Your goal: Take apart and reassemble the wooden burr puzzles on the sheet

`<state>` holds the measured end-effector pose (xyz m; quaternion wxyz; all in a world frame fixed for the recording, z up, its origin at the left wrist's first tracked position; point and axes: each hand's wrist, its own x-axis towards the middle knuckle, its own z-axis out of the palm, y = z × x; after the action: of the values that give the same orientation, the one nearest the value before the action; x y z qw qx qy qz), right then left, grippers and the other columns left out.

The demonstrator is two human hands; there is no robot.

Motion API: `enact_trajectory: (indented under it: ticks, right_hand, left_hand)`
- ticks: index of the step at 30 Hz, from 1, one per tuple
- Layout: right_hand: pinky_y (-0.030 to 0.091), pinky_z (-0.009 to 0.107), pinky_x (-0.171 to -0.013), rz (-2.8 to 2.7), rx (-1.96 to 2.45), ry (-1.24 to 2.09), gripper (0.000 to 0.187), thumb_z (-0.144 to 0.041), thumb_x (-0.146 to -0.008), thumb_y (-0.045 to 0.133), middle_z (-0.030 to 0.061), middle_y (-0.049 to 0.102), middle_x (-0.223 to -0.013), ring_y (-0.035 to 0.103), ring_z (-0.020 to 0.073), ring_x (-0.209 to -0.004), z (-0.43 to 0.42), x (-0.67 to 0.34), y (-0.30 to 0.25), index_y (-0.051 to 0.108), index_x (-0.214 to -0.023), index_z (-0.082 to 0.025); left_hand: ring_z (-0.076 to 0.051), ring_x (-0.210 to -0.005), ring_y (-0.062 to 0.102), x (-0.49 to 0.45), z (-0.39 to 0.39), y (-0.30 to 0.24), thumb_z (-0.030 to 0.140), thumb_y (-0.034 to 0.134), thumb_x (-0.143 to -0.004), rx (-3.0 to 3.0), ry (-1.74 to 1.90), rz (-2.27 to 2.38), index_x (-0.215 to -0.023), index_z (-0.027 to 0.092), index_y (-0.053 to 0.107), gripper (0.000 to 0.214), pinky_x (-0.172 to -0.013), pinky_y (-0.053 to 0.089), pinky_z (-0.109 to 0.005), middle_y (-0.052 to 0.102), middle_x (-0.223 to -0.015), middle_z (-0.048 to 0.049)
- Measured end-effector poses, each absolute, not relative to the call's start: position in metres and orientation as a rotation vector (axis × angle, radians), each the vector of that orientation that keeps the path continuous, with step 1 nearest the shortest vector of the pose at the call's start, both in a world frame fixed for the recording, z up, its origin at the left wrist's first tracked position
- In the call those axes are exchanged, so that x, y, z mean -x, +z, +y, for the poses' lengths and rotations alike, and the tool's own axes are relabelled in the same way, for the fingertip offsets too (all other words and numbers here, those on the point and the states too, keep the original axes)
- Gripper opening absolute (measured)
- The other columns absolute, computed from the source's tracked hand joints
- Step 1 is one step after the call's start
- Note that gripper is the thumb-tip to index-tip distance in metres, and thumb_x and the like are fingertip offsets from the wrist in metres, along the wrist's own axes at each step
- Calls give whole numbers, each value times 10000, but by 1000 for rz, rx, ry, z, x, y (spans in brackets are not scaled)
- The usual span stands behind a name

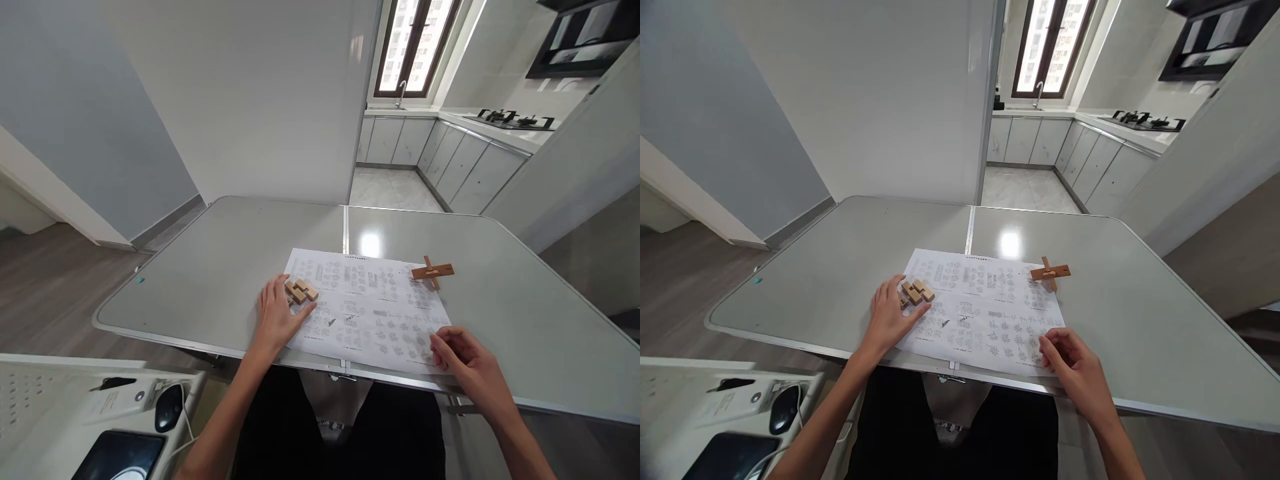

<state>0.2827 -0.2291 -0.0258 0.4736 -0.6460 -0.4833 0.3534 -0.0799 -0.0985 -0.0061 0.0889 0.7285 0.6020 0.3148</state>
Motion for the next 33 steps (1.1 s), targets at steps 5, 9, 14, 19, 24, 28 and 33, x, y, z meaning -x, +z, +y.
enact_trajectory:
  ticks: [5,9,14,19,24,28,33]
  right_hand:
    - [522,297,-648,-1198,1560,858,348,-582,-933,675,-9,632,-698,603,182,-644,-228,-284,-29,601,-958,-243]
    - [518,295,-653,-1197,1541,840,359,-596,-937,660,-10,633,-725,615,180,-654,-226,-283,-28,601,-948,-242]
    - [515,295,-639,-1210,1502,815,380,-609,-929,665,-8,631,-726,613,173,-631,-222,-280,-28,603,-917,-234]
    - [518,302,-628,-1209,1484,809,417,-642,-917,662,5,648,-756,622,180,-632,-221,-280,-28,606,-918,-229]
    - [521,296,-604,-1206,1475,820,432,-657,-906,665,1,641,-745,617,177,-615,-221,-278,-26,607,-902,-229]
    - [522,300,-606,-1218,1489,803,456,-680,-894,665,4,644,-751,618,180,-612,-220,-278,-26,601,-907,-228]
    - [516,299,-623,-1284,1491,788,468,-696,-900,642,-4,647,-730,622,175,-605,-220,-277,-21,604,-865,-231]
  left_hand:
    - [-358,-1392,461,60,-88,-10,455,726,-897,-2155,961,1708,-1417,224,440,637,-1178,373,-548,526,-1442,-151]
    - [-343,-1420,440,56,-86,-13,396,691,-930,-2174,925,1571,-1427,234,434,583,-1201,361,-545,488,-1473,-148]
    - [-309,-1448,435,52,-86,-16,335,642,-962,-2180,884,1385,-1439,254,426,530,-1233,348,-523,437,-1518,-133]
    - [-330,-1472,405,42,-85,-10,358,672,-943,-2216,818,1262,-1469,248,420,594,-1238,332,-557,453,-1541,-141]
    - [-353,-1416,466,25,-98,0,376,666,-949,-2244,793,1154,-1446,240,480,548,-1189,395,-574,541,-1471,-144]
    - [-355,-1423,470,14,-113,5,413,684,-939,-2220,738,1023,-1486,263,473,605,-1179,425,-568,540,-1488,-135]
    - [-370,-1432,485,31,-113,6,472,792,-848,-2058,664,955,-1571,302,401,839,-1141,483,-545,479,-1563,-140]
